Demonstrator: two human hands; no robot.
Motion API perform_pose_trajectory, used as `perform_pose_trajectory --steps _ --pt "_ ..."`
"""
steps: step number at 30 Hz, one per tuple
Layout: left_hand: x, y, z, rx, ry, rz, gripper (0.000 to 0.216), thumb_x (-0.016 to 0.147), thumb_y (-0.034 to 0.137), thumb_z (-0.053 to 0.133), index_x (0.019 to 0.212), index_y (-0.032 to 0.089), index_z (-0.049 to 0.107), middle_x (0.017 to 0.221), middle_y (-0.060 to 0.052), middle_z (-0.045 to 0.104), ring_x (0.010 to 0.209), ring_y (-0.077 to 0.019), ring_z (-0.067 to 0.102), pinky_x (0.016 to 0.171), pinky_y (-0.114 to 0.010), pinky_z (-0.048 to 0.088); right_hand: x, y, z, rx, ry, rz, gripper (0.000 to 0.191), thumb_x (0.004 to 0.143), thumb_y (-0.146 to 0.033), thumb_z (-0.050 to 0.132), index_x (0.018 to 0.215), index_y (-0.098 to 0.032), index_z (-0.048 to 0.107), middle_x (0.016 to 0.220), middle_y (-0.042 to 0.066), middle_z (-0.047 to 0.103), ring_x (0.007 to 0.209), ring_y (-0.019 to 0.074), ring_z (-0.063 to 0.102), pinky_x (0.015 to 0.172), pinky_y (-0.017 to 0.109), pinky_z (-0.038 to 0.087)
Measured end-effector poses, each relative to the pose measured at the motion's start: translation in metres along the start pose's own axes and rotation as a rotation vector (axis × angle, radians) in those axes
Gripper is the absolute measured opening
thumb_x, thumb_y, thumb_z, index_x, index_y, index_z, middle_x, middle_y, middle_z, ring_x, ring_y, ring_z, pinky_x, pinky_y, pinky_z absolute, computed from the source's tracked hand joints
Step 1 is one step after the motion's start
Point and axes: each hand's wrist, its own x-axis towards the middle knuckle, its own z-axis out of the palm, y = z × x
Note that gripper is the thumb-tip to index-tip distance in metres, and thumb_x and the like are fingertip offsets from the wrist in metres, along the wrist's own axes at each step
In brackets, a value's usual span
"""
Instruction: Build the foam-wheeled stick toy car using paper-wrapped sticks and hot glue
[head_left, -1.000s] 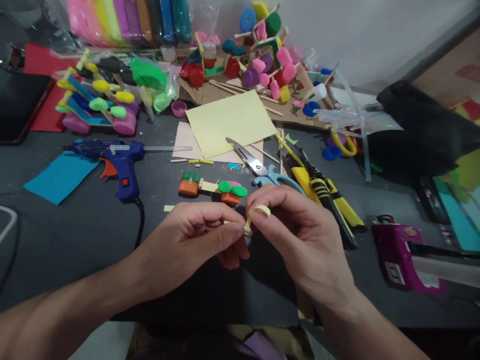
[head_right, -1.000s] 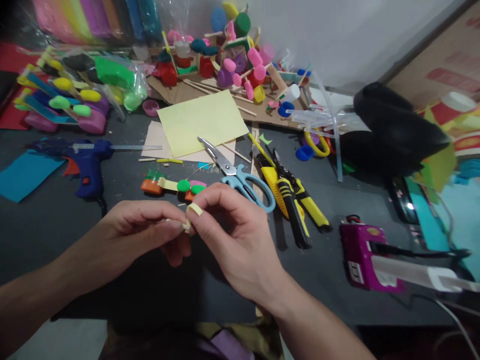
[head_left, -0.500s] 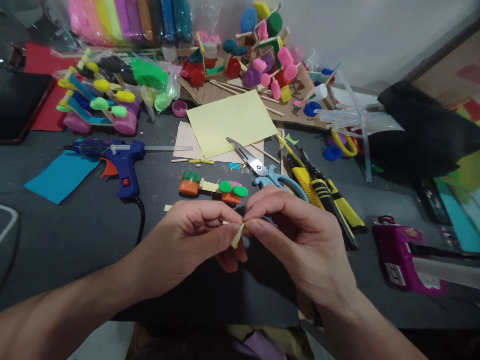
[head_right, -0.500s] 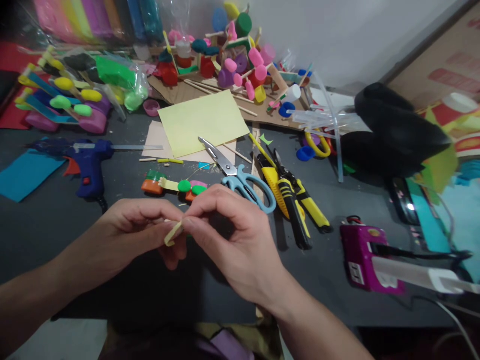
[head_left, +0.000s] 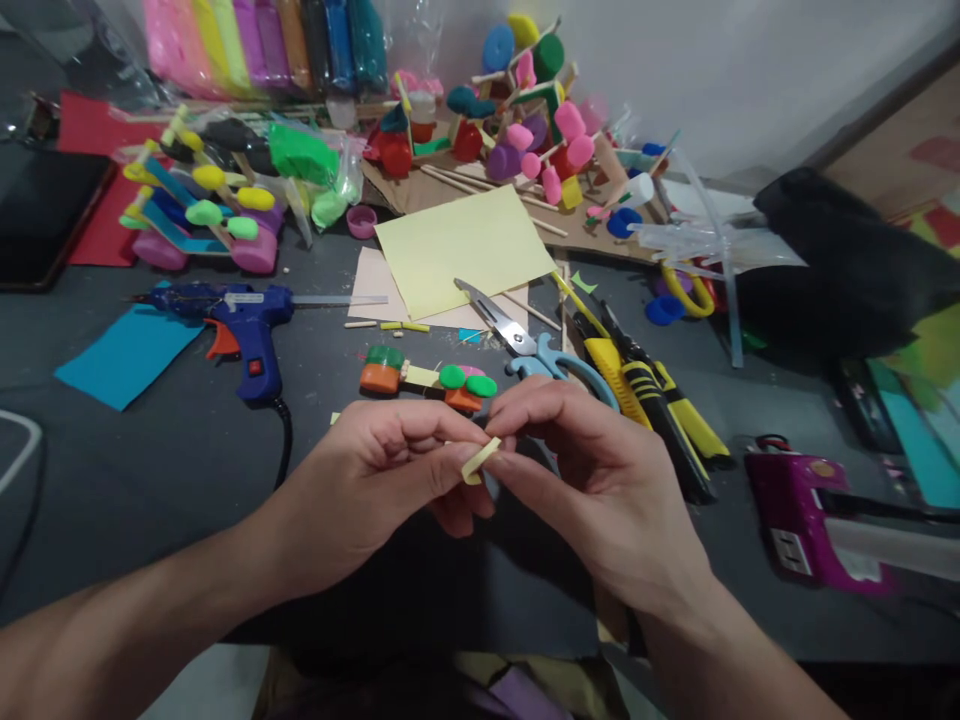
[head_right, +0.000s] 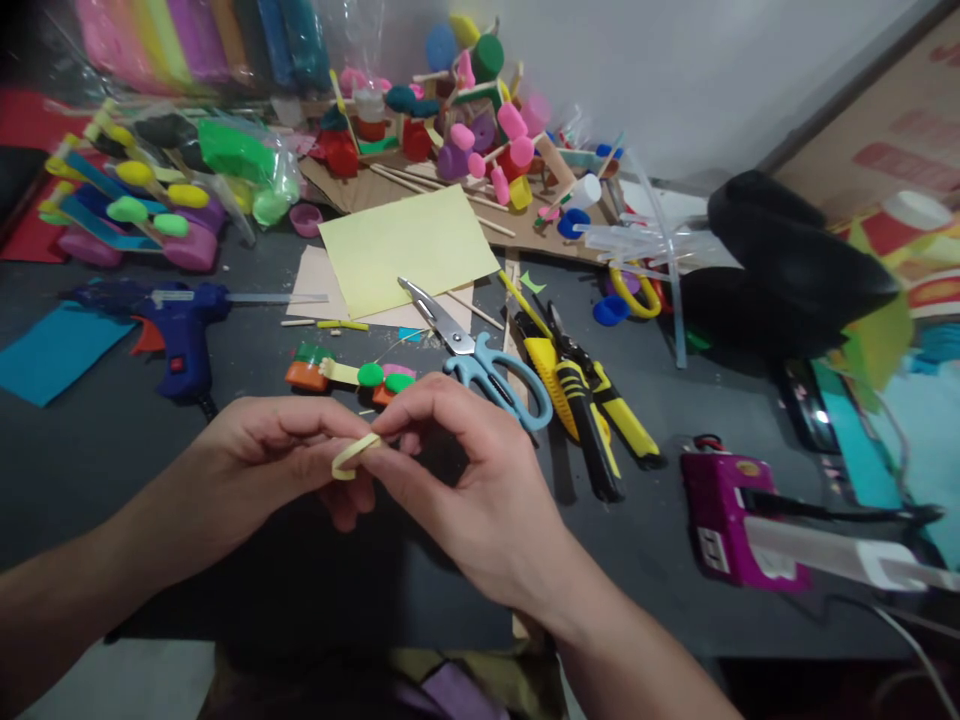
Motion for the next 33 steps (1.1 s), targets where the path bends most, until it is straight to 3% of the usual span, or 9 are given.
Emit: perform_pose_trajectory --steps 5,10,14,19,24,29,33 --pt "-0.001 0.001 0.003 0.172 0.069 0.135 0.012 0.093 0.014 0.065 0.091 0.018 0.077 0.072 0.004 0.073 0.062 -0.0059 0.070 0.061 -0.011 0.056 -0.001 0.000 0.001 -0.036 0.017 -0.050 0.010 0.092 -0.014 0.071 0.089 -0.023 0.069 0.085 -0.001 0.067 0.086 0.0145 0.065 0.076 0.028 0.052" --pt "-0.001 -0.001 0.006 0.291 0.091 0.202 0.017 0.094 0.014 0.063 0.085 0.018 0.078 0.071 0.003 0.072 0.062 -0.0058 0.069 0.060 -0.011 0.055 -0.001 0.002 0.003 -0.111 0.024 -0.124 0.015 0.095 -0.012 0.067 0.086 -0.024 0.068 0.083 0.000 0.069 0.085 0.0160 0.066 0.074 0.030 0.052" --pt "0.000 0.000 0.005 0.191 0.093 0.140 0.015 0.094 0.014 0.064 0.087 0.017 0.077 0.071 0.003 0.074 0.061 -0.0065 0.070 0.059 -0.012 0.057 0.000 0.002 0.003 -0.111 0.045 -0.103 0.017 0.095 -0.012 0.065 0.082 -0.023 0.068 0.080 0.000 0.069 0.081 0.0161 0.066 0.072 0.030 0.053" --pt "0.001 -0.001 0.001 -0.086 0.028 -0.045 0.012 0.095 0.022 0.068 0.089 0.019 0.078 0.070 0.002 0.077 0.058 -0.0068 0.072 0.058 -0.012 0.058 0.002 -0.002 0.000 -0.020 0.042 0.006 0.017 0.098 -0.016 0.061 0.087 -0.021 0.074 0.083 0.000 0.072 0.079 0.0147 0.067 0.075 0.029 0.054" --pt "0.004 -0.004 -0.004 -0.292 -0.055 -0.133 0.013 0.094 0.029 0.071 0.089 0.019 0.078 0.066 0.001 0.077 0.053 -0.0087 0.071 0.055 -0.014 0.059 0.003 -0.003 -0.003 -0.020 0.008 -0.013 0.015 0.095 -0.015 0.065 0.095 -0.024 0.077 0.090 0.000 0.075 0.085 0.0154 0.069 0.080 0.030 0.055" --pt "0.002 -0.002 -0.004 -0.281 -0.067 -0.126 0.015 0.095 0.031 0.071 0.088 0.019 0.078 0.065 0.002 0.075 0.052 -0.0077 0.069 0.053 -0.014 0.058 0.003 0.000 -0.005 0.010 -0.045 -0.034 0.016 0.088 -0.015 0.073 0.100 -0.025 0.076 0.096 0.002 0.075 0.092 0.0184 0.069 0.079 0.032 0.056" --pt "-0.001 0.000 -0.001 -0.084 0.012 -0.025 0.011 0.095 0.024 0.069 0.091 0.019 0.078 0.066 0.003 0.073 0.057 -0.0059 0.068 0.058 -0.012 0.056 0.002 0.002 -0.001 0.064 -0.019 -0.010 0.013 0.087 -0.017 0.077 0.097 -0.026 0.074 0.094 0.001 0.072 0.089 0.0170 0.067 0.077 0.031 0.056"
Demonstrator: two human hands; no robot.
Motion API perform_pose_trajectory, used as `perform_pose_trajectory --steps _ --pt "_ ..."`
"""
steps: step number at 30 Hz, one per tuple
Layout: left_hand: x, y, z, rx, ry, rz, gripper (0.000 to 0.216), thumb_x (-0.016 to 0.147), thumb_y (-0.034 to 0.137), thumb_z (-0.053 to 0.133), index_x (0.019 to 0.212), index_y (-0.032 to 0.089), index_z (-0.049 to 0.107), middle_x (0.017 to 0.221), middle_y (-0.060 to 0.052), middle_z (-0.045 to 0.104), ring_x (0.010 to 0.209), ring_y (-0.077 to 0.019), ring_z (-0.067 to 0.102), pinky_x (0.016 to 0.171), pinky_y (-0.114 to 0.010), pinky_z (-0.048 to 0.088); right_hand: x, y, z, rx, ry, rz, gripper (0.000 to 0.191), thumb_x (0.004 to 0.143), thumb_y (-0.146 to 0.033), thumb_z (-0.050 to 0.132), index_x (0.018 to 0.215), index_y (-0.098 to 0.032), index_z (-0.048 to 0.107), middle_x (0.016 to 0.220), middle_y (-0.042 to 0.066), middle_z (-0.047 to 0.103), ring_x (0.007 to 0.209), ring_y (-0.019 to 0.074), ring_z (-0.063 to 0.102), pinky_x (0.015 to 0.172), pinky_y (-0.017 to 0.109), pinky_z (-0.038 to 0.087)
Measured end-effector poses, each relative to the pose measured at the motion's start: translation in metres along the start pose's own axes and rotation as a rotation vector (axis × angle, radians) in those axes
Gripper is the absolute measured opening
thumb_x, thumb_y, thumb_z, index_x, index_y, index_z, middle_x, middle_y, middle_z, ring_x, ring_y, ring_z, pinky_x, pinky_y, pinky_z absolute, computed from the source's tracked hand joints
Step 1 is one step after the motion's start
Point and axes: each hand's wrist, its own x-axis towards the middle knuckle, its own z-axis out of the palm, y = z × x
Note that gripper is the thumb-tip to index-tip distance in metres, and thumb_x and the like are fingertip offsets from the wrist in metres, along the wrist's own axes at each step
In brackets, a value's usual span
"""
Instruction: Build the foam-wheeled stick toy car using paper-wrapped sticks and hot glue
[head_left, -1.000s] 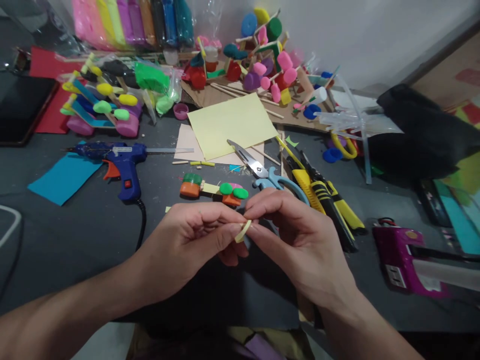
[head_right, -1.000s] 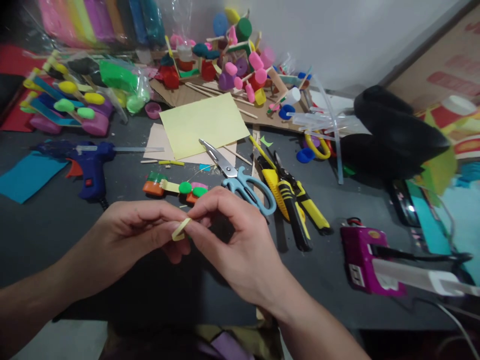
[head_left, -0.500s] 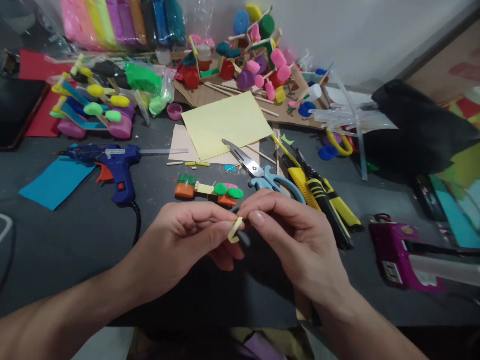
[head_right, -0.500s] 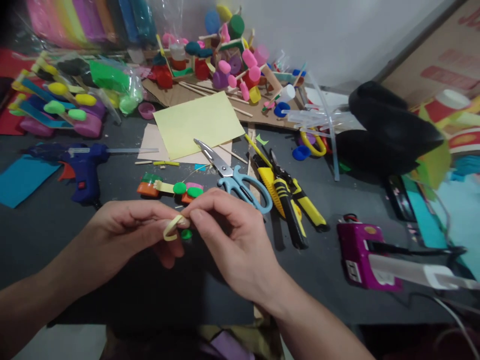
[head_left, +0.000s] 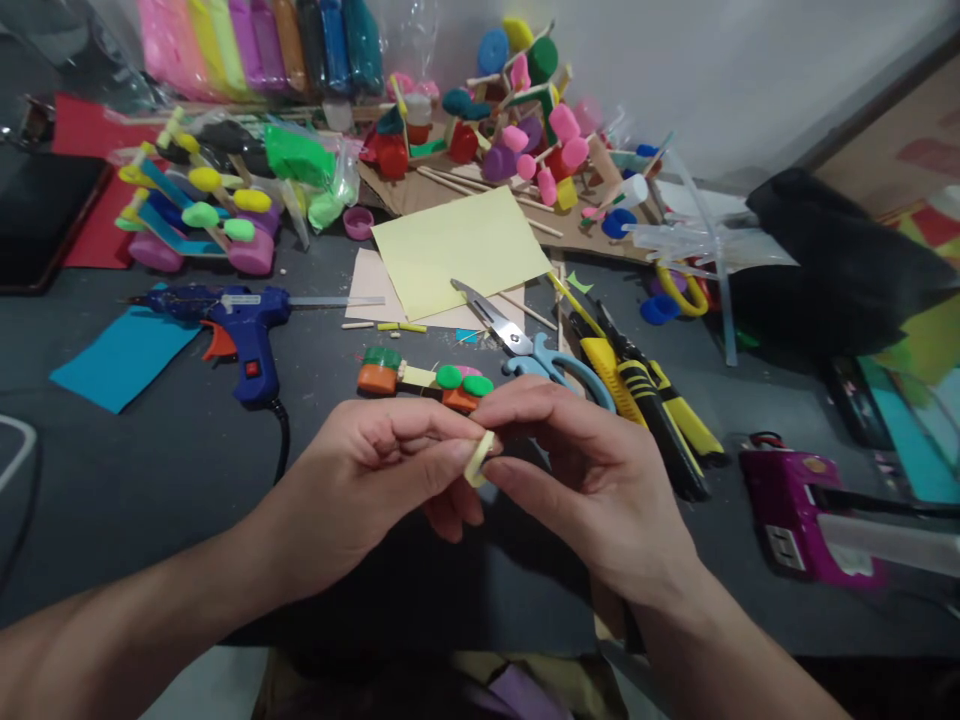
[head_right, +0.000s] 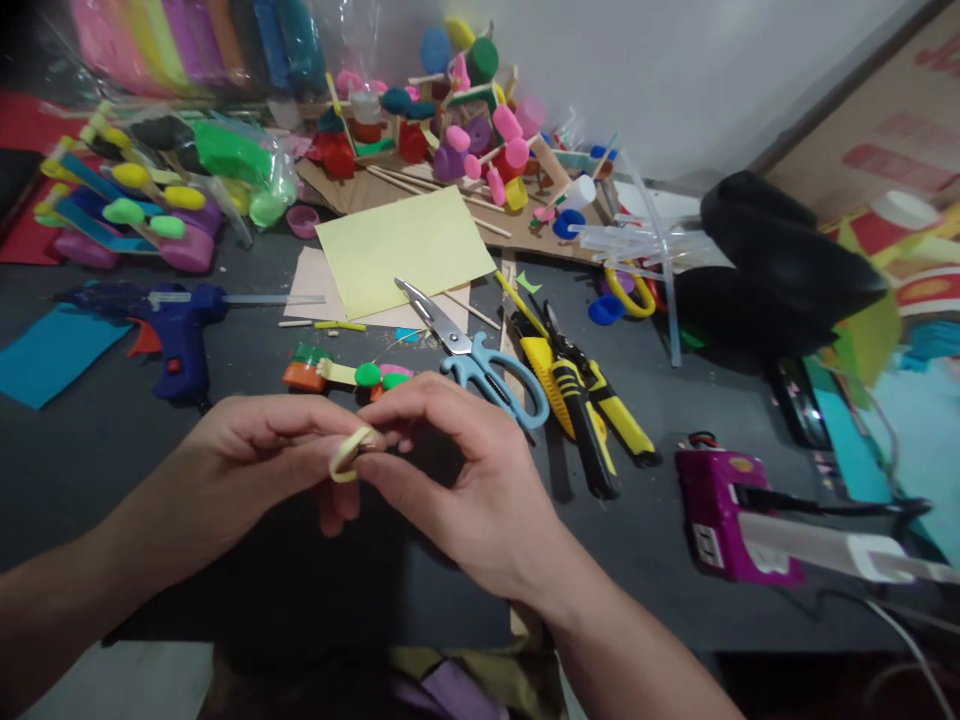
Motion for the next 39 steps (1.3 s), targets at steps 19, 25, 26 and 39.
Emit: perform_pose_trajectory --steps 19,25,26,39 --pt "-0.0019 -0.0072 0.0013 1.046 0.166 0.477 0.021 0.101 0.025 0.054 0.093 0.021 0.072 0.076 0.002 0.076 0.068 -0.0123 0.070 0.064 -0.022 0.046 0.0012 -0.0010 0.0030 -0.092 0.046 0.169 0.013 0.091 -0.017 0.068 0.078 -0.020 0.067 0.081 -0.001 0.066 0.076 0.0132 0.061 0.068 0.025 0.048" --pt "-0.0008 -0.0032 0.0035 0.777 0.153 0.398 0.018 0.100 0.023 0.056 0.089 0.020 0.071 0.078 0.003 0.075 0.070 -0.0101 0.069 0.066 -0.018 0.050 0.0027 -0.0031 0.0005 0.052 0.049 0.217 0.016 0.091 -0.022 0.068 0.076 -0.020 0.069 0.076 -0.001 0.067 0.071 0.0128 0.061 0.066 0.024 0.050" --pt "-0.0003 -0.0025 0.0040 0.717 0.153 0.385 0.017 0.100 0.022 0.057 0.089 0.020 0.071 0.078 0.003 0.075 0.071 -0.0095 0.070 0.066 -0.017 0.051 0.0028 -0.0036 0.0003 0.054 0.059 0.200 0.016 0.092 -0.021 0.068 0.076 -0.020 0.070 0.076 -0.001 0.067 0.072 0.0131 0.062 0.068 0.024 0.051" --pt "-0.0035 -0.0071 -0.0003 1.155 0.169 0.548 0.021 0.102 0.024 0.054 0.102 0.022 0.074 0.093 0.000 0.083 0.080 -0.0144 0.076 0.075 -0.021 0.053 0.0003 -0.0040 0.0045 -0.021 0.089 0.182 0.016 0.086 -0.027 0.079 0.075 -0.020 0.071 0.076 -0.001 0.066 0.071 0.0138 0.059 0.064 0.026 0.047"
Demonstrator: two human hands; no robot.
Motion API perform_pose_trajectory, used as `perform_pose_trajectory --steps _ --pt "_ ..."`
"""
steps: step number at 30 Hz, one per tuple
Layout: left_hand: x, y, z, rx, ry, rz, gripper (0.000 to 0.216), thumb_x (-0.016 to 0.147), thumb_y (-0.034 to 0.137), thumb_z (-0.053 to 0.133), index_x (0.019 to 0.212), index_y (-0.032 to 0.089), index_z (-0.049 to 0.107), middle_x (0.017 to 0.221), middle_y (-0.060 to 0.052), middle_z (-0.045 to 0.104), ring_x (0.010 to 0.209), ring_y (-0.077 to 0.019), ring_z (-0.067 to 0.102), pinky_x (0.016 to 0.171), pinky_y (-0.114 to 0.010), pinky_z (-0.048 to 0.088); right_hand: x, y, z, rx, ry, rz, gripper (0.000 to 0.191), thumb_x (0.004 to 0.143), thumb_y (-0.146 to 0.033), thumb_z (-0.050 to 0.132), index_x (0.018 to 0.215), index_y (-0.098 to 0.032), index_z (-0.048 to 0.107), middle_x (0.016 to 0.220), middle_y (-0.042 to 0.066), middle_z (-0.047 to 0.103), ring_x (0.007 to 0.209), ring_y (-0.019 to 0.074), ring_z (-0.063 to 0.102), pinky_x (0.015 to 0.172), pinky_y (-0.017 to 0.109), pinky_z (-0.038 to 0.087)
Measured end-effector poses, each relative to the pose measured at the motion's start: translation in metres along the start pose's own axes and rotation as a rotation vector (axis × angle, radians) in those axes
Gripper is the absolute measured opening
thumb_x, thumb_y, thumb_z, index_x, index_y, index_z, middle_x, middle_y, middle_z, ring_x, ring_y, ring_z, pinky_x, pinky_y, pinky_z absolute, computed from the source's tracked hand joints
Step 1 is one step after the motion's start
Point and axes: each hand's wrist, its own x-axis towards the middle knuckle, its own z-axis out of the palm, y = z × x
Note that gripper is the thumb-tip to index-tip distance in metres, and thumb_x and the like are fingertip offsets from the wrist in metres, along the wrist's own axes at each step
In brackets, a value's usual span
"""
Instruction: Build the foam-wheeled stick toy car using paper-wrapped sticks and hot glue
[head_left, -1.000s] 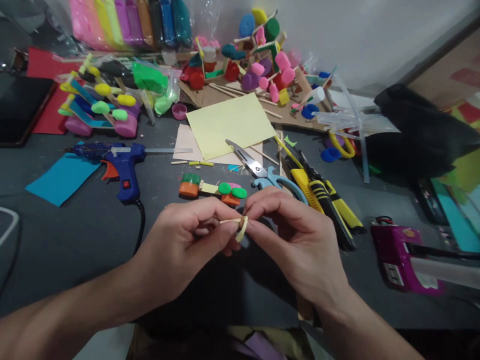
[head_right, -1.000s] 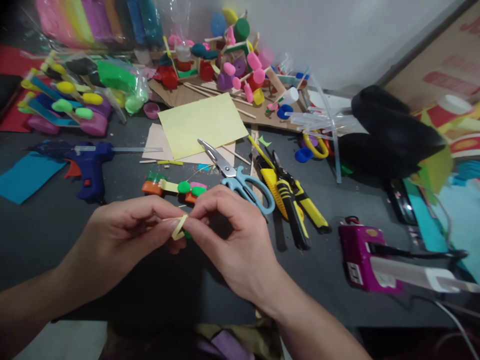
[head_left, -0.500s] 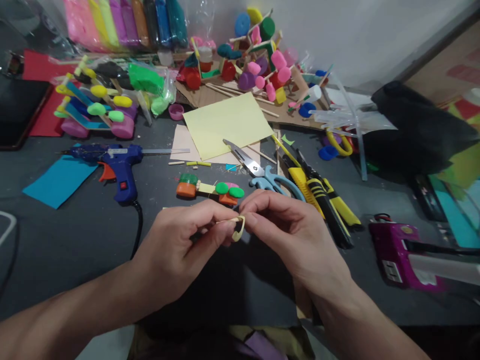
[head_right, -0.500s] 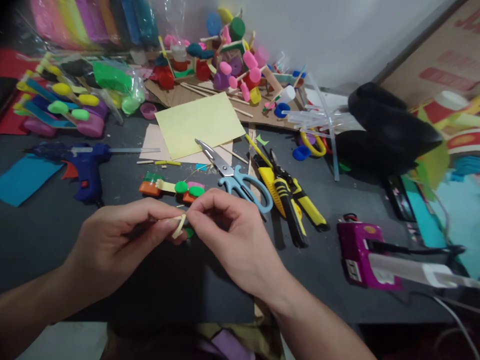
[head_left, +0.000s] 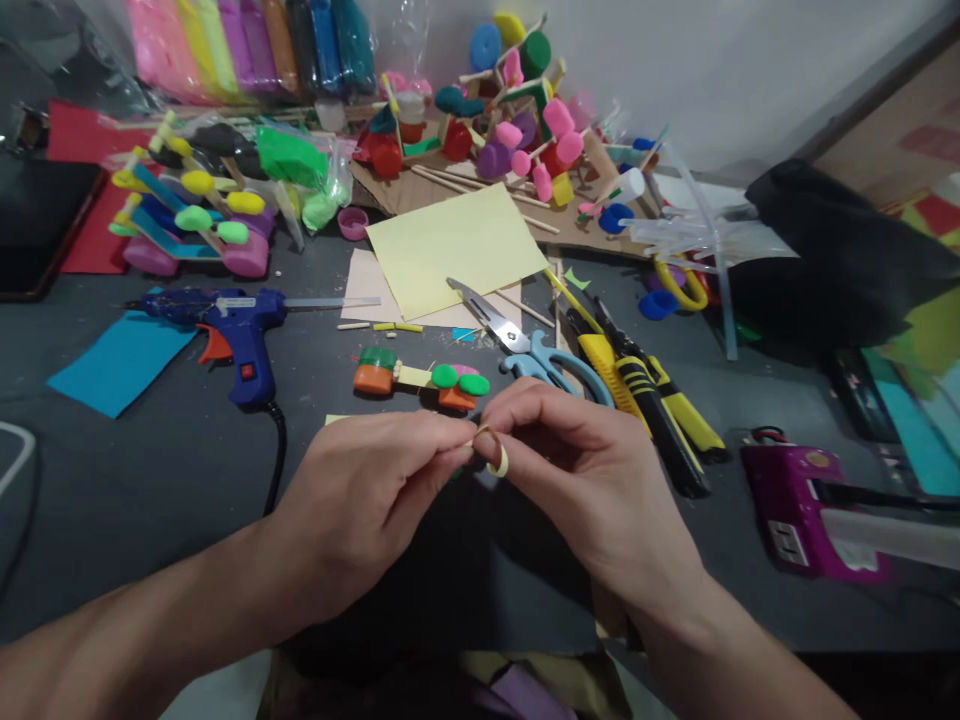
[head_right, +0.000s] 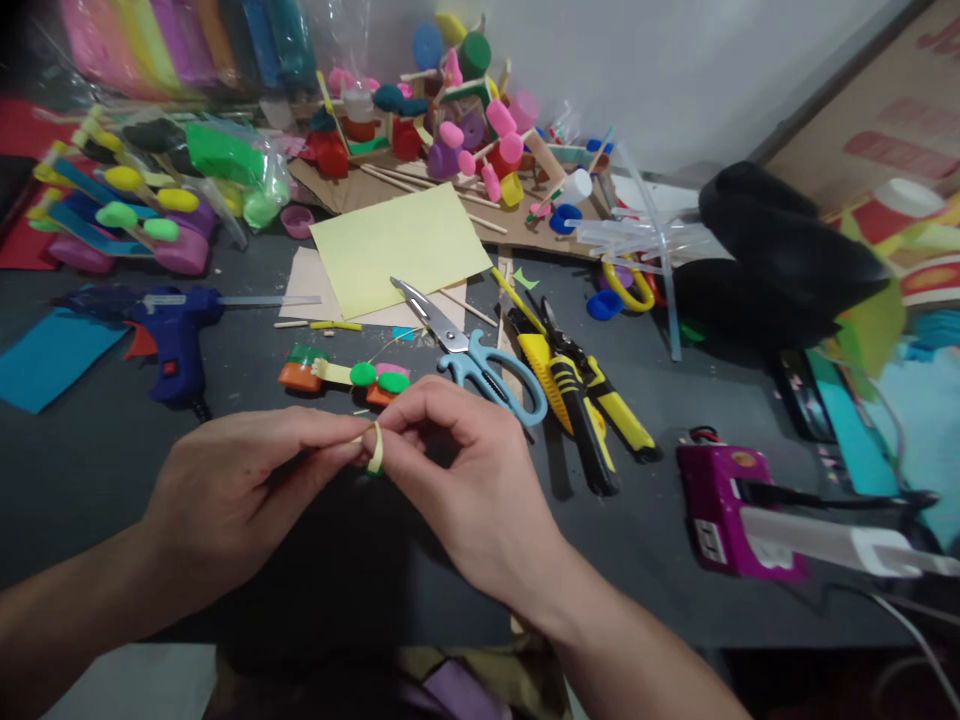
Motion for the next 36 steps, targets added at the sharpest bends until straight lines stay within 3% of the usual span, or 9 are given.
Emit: perform_pose_trajectory --steps 8,13,17,22,26,36 --pt "0.000 0.001 0.003 -0.046 0.108 0.109 0.013 0.098 0.015 0.060 0.100 0.017 0.073 0.095 0.000 0.083 0.086 -0.0105 0.077 0.083 -0.012 0.052 0.004 0.005 -0.003 0.279 -0.098 0.199 0.021 0.084 -0.027 0.081 0.070 -0.018 0.069 0.070 -0.003 0.065 0.066 0.0083 0.055 0.062 0.019 0.043" --pt "0.002 0.003 0.001 -0.243 0.088 -0.001 0.013 0.098 0.015 0.062 0.094 0.020 0.073 0.085 0.005 0.080 0.074 -0.0057 0.073 0.071 -0.010 0.051 0.003 0.008 -0.002 0.450 -0.137 0.185 0.016 0.088 -0.024 0.079 0.074 -0.018 0.072 0.073 -0.003 0.068 0.069 0.0069 0.062 0.066 0.016 0.048" --pt "0.005 0.005 0.000 -0.525 0.075 -0.131 0.014 0.096 0.014 0.064 0.089 0.022 0.074 0.082 0.007 0.079 0.075 -0.0044 0.073 0.070 -0.008 0.053 0.003 0.007 -0.001 0.538 -0.153 0.169 0.014 0.091 -0.017 0.073 0.077 -0.018 0.073 0.075 -0.002 0.069 0.070 0.0070 0.064 0.068 0.017 0.051" --pt "0.008 0.004 0.001 -1.006 -0.037 -0.401 0.014 0.097 0.021 0.067 0.088 0.022 0.077 0.078 0.006 0.080 0.070 -0.0049 0.074 0.069 -0.009 0.058 0.002 0.005 -0.001 0.474 -0.092 0.139 0.014 0.090 -0.017 0.073 0.076 -0.018 0.071 0.075 -0.003 0.066 0.069 0.0076 0.060 0.067 0.018 0.052" --pt "0.010 0.000 0.004 -1.242 -0.113 -0.514 0.016 0.097 0.028 0.069 0.087 0.022 0.079 0.077 0.003 0.081 0.068 -0.0073 0.075 0.067 -0.013 0.061 0.001 0.002 -0.002 0.374 -0.066 0.098 0.013 0.089 -0.017 0.071 0.076 -0.018 0.070 0.077 -0.001 0.065 0.071 0.0102 0.059 0.067 0.021 0.051" --pt "0.010 -0.004 0.005 -1.389 -0.144 -0.589 0.020 0.097 0.033 0.069 0.086 0.019 0.077 0.069 0.001 0.080 0.061 -0.0086 0.074 0.062 -0.013 0.060 -0.001 0.004 -0.006 0.141 0.012 0.018 0.019 0.095 -0.025 0.064 0.077 -0.021 0.062 0.073 -0.003 0.058 0.067 0.0106 0.051 0.060 0.023 0.043"
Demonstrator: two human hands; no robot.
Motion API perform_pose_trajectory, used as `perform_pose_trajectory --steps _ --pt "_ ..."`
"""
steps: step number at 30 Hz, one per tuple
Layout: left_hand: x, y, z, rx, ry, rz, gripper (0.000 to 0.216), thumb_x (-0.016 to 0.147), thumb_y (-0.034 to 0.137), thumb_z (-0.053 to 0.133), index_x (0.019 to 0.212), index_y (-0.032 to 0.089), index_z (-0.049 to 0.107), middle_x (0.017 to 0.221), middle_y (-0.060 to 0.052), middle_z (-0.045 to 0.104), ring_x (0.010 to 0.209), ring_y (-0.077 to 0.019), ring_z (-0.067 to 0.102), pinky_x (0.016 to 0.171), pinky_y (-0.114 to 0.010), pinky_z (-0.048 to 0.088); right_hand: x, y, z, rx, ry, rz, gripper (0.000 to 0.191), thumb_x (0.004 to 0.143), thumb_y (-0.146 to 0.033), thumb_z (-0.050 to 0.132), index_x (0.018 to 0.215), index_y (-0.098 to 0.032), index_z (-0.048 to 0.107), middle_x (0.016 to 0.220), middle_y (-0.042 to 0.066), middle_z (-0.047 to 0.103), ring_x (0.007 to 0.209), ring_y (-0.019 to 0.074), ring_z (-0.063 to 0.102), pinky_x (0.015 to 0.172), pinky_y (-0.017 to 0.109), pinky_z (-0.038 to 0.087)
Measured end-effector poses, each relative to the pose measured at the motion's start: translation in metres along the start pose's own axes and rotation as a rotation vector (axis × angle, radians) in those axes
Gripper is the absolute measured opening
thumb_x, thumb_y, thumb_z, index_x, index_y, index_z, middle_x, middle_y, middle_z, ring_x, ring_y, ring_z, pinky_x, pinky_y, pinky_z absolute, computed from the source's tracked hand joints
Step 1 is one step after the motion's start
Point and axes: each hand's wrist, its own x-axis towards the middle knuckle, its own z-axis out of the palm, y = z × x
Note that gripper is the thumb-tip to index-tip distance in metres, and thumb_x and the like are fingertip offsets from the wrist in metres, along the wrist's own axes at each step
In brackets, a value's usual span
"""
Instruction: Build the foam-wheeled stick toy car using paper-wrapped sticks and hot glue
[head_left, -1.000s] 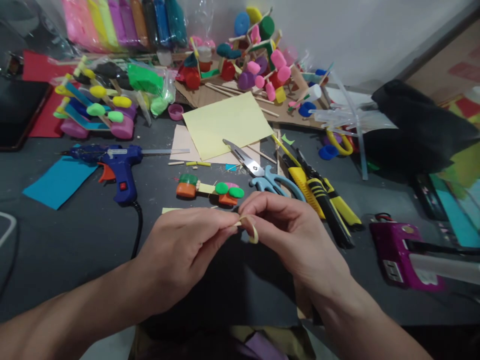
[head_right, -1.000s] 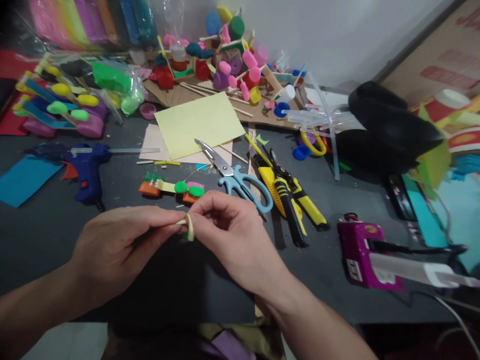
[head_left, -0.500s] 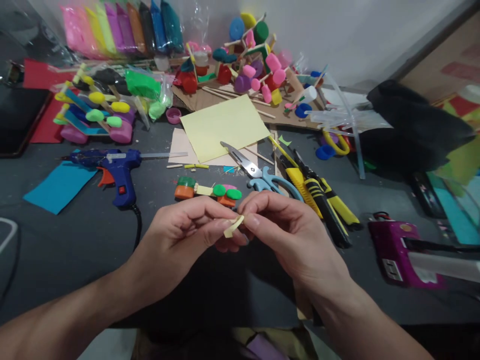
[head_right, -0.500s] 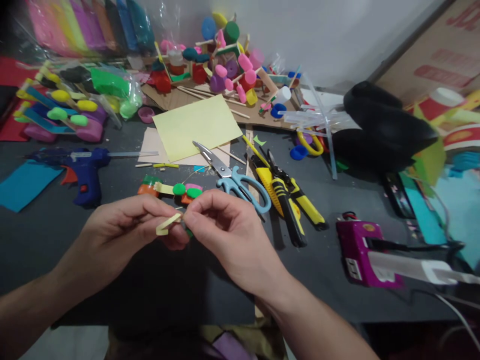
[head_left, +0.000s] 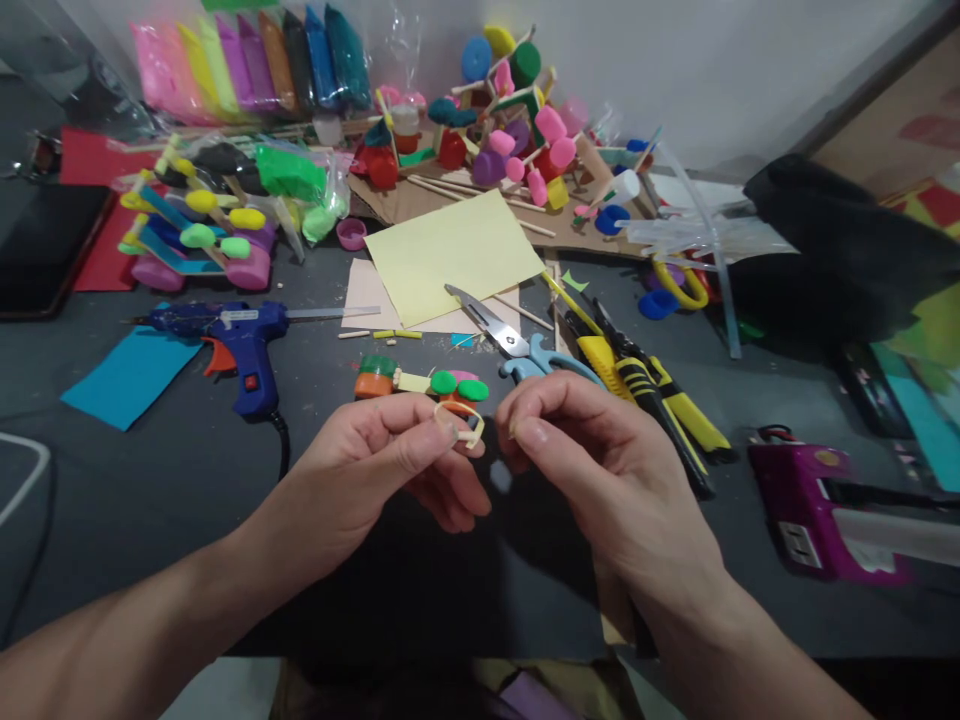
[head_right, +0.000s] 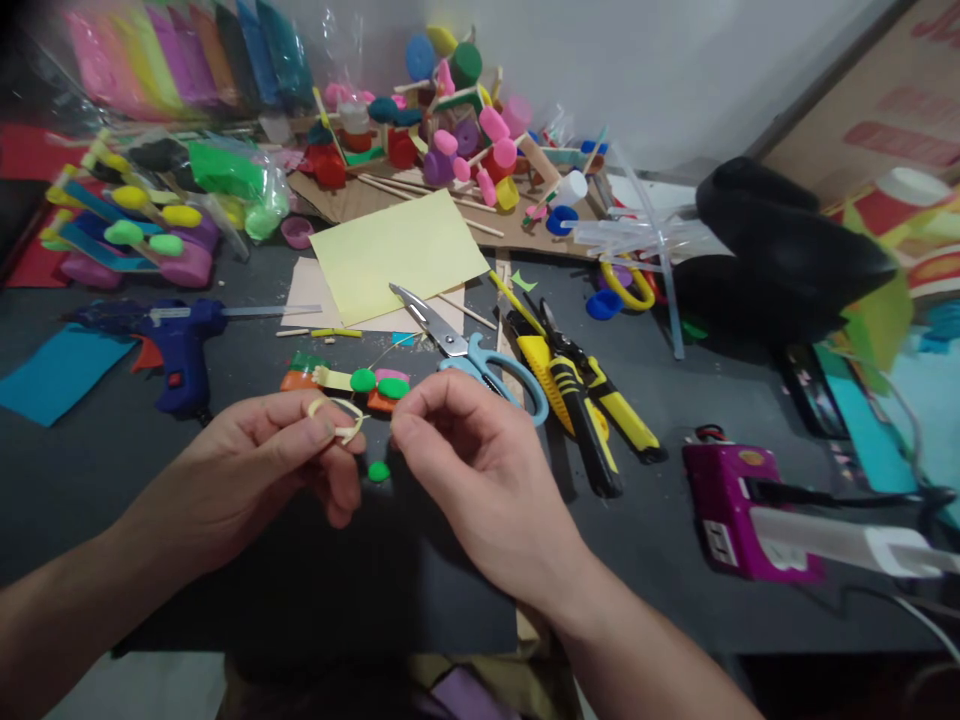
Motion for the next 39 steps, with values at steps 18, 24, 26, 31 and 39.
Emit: perform_pose_trajectory --steps 18,24,26,31,39 --pt "-0.005 0.005 0.010 0.207 0.086 0.077 0.025 0.098 0.023 0.063 0.077 0.019 0.076 0.067 0.004 0.076 0.061 -0.0065 0.072 0.062 -0.011 0.058 -0.001 0.002 0.004 -0.514 0.017 -0.587 0.011 0.092 -0.013 0.070 0.091 -0.023 0.065 0.084 0.001 0.071 0.078 0.0153 0.068 0.068 0.030 0.054" --pt "-0.007 0.007 0.013 0.511 0.154 0.218 0.027 0.098 0.019 0.060 0.075 0.018 0.074 0.066 0.004 0.075 0.062 -0.0074 0.072 0.062 -0.012 0.057 -0.006 0.000 0.011 -0.545 0.027 -0.469 0.014 0.095 -0.016 0.067 0.086 -0.026 0.063 0.082 0.002 0.070 0.076 0.0178 0.067 0.068 0.033 0.054" --pt "-0.007 0.007 0.013 0.577 0.169 0.261 0.026 0.098 0.019 0.060 0.075 0.018 0.074 0.067 0.003 0.075 0.063 -0.0081 0.072 0.063 -0.013 0.057 -0.007 -0.001 0.012 -0.485 0.017 -0.425 0.015 0.095 -0.013 0.065 0.085 -0.025 0.064 0.079 0.001 0.069 0.072 0.0166 0.066 0.068 0.032 0.054" --pt "-0.006 0.006 0.012 0.567 0.181 0.237 0.025 0.098 0.019 0.060 0.077 0.019 0.074 0.069 0.004 0.077 0.063 -0.0071 0.073 0.063 -0.012 0.057 -0.004 -0.003 0.010 -0.328 0.018 -0.257 0.020 0.094 -0.011 0.063 0.077 -0.022 0.064 0.075 -0.001 0.066 0.070 0.0138 0.063 0.064 0.027 0.048" --pt "-0.006 0.004 0.010 0.369 0.115 0.119 0.027 0.099 0.024 0.060 0.076 0.019 0.074 0.065 0.003 0.076 0.059 -0.0083 0.072 0.062 -0.014 0.059 -0.005 -0.001 0.008 -0.298 0.032 -0.180 0.019 0.097 -0.016 0.061 0.079 -0.022 0.061 0.076 -0.004 0.061 0.069 0.0115 0.057 0.062 0.024 0.044"
